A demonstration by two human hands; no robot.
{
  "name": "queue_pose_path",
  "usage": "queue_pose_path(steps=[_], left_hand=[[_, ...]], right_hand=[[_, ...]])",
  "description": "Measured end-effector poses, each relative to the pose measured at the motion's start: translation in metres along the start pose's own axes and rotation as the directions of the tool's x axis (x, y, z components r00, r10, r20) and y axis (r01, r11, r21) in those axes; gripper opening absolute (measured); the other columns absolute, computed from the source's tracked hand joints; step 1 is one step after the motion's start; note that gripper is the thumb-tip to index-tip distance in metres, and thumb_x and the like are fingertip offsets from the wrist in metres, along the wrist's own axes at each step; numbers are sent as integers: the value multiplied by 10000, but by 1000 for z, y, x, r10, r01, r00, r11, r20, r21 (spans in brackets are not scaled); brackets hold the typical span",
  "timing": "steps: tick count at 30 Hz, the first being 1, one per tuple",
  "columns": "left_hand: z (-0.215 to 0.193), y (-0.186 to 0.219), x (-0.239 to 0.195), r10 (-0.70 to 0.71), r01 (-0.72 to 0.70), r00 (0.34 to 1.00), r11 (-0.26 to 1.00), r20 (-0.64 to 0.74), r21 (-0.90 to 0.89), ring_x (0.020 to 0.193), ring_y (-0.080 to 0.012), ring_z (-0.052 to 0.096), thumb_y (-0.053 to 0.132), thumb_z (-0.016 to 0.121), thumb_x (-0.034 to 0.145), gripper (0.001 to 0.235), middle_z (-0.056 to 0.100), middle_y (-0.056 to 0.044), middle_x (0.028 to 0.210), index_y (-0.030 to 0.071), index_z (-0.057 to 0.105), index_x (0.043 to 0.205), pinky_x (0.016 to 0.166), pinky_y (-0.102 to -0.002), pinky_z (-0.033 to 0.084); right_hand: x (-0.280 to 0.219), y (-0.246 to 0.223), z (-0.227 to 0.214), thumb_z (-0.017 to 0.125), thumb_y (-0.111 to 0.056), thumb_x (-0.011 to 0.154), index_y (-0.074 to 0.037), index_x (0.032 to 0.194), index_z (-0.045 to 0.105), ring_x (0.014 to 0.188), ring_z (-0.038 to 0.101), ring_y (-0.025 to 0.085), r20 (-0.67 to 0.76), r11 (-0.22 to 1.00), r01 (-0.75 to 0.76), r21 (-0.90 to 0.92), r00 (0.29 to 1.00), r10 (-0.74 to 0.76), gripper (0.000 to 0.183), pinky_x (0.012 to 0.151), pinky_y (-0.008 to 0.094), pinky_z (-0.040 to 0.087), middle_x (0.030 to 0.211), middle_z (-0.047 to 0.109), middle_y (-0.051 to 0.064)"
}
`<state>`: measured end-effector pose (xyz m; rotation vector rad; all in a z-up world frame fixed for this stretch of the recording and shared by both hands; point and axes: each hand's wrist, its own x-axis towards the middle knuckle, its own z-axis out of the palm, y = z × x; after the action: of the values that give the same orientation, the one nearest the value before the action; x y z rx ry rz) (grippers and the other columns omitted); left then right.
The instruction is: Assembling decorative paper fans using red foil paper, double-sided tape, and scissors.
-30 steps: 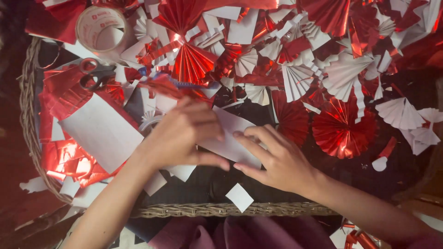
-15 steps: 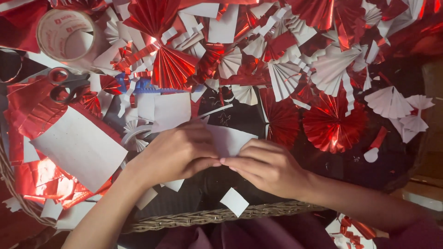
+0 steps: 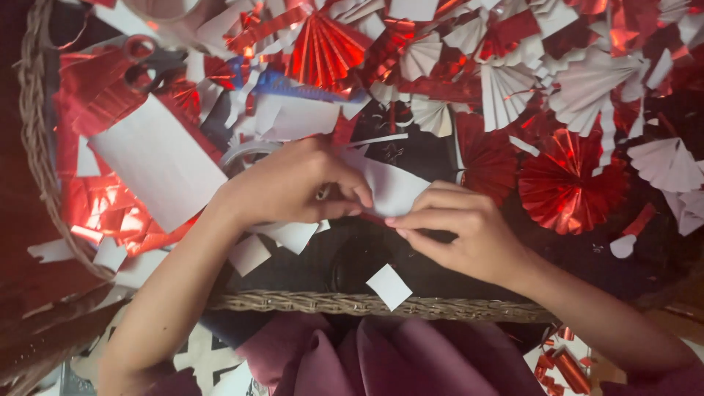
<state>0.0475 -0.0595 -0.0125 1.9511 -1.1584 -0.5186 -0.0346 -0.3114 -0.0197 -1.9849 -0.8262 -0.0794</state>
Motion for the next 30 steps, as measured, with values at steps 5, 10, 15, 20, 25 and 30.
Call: queue_pose_path(steps=[5,10,15,20,25,30], left_hand=[[0,0,-2,-62,61,998,996,25,64,615,-215,753,175,831,802,105,776,7,703,203,807,900,642,-340,584],[2,-1,-2,-82,79,996,990,22,113,612,-221,751,177,853,791,99,773,2,693,203,816,878,662,-351,577],[4,-3,-3,-83,78,996,981,21,179,603,-188,742,246,871,784,94,759,38,668,224,815,856,667,-332,565],[2,2,-2,-76,70,996,984,35,162,631,-242,746,200,862,792,76,772,-12,700,194,823,857,695,-368,579],[3,6,-4,-61,54,998,983,32,175,630,-269,742,187,850,791,59,767,-33,692,183,822,842,687,-385,579],[-1,10,-6,-138,129,988,984,64,123,691,-277,764,170,825,822,61,794,-67,756,161,843,880,733,-371,590]], right_hand=[[0,3,-1,752,-25,856,-85,917,807,706,693,224,55,1000,-19,18,998,18,101,661,343,567,702,688,42],[0,1,-1,729,-47,898,-102,969,809,716,661,230,97,999,-5,-41,995,9,121,657,350,555,712,654,50],[6,-1,-6,747,-100,891,-124,1042,813,751,648,225,159,990,47,-135,987,-25,167,663,355,562,772,661,45],[4,-1,-5,699,-114,933,-178,1085,807,775,632,180,225,970,113,-215,972,-63,198,653,305,566,871,637,9],[3,0,-6,695,-123,934,-156,1081,809,774,637,192,256,968,118,-220,965,-59,189,661,319,572,890,632,23],[0,2,-6,674,-161,959,-175,1135,794,791,623,180,284,951,157,-267,956,-78,213,706,317,561,921,606,10]])
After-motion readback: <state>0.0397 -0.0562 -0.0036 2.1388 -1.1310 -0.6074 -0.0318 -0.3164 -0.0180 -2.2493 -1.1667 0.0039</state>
